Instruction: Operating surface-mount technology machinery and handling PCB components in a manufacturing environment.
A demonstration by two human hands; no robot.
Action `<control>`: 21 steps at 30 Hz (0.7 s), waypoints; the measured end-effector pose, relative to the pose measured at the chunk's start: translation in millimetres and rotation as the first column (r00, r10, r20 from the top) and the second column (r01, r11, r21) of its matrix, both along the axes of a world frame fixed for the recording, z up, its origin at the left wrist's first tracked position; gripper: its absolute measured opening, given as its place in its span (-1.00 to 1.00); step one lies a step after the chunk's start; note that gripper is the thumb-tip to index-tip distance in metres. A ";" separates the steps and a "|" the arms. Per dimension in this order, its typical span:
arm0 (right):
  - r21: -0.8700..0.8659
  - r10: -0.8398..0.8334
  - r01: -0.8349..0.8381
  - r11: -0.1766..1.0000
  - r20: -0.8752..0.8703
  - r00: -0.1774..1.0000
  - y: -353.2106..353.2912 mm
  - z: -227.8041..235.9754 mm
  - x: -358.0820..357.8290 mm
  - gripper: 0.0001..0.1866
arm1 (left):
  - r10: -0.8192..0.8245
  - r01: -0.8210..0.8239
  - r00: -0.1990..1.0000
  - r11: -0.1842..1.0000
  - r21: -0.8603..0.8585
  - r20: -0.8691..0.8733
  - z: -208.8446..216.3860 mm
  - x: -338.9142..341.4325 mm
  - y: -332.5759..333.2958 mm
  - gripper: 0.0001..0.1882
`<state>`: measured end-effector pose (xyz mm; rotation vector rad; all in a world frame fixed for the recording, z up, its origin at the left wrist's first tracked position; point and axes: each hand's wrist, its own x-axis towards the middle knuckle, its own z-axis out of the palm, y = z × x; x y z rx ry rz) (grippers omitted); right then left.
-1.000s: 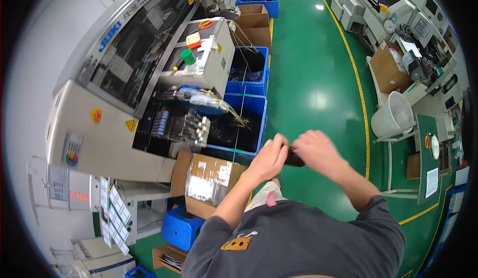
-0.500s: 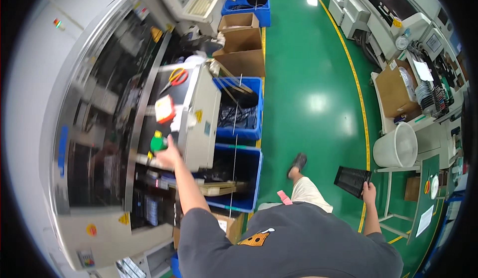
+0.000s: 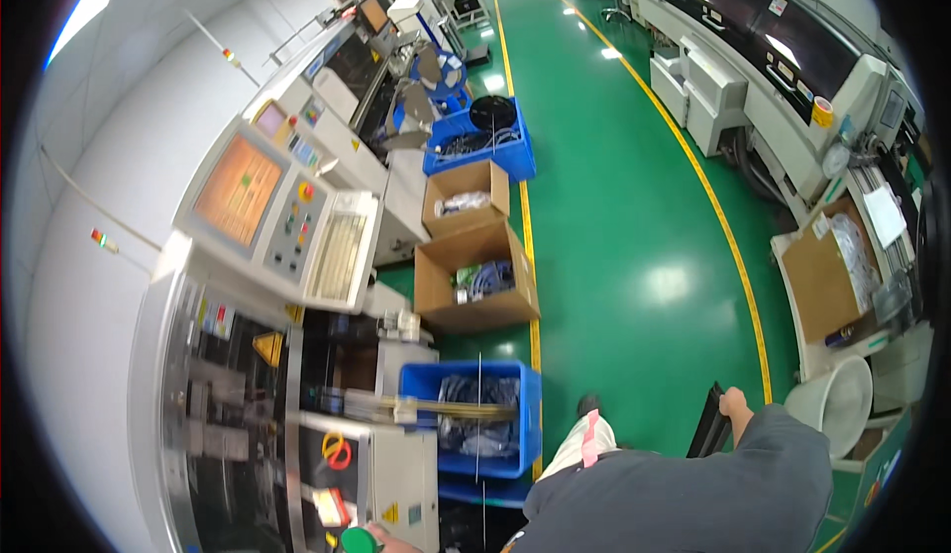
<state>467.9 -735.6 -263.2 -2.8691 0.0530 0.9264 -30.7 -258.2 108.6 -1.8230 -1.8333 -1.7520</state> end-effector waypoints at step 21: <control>0.793 -0.867 0.481 0.375 0.115 0.485 329.2 -49.2 793.7 -0.81 | -0.793 0.857 0.116 -0.224 -0.464 0.598 -71.7 1211.1 321.0 -0.48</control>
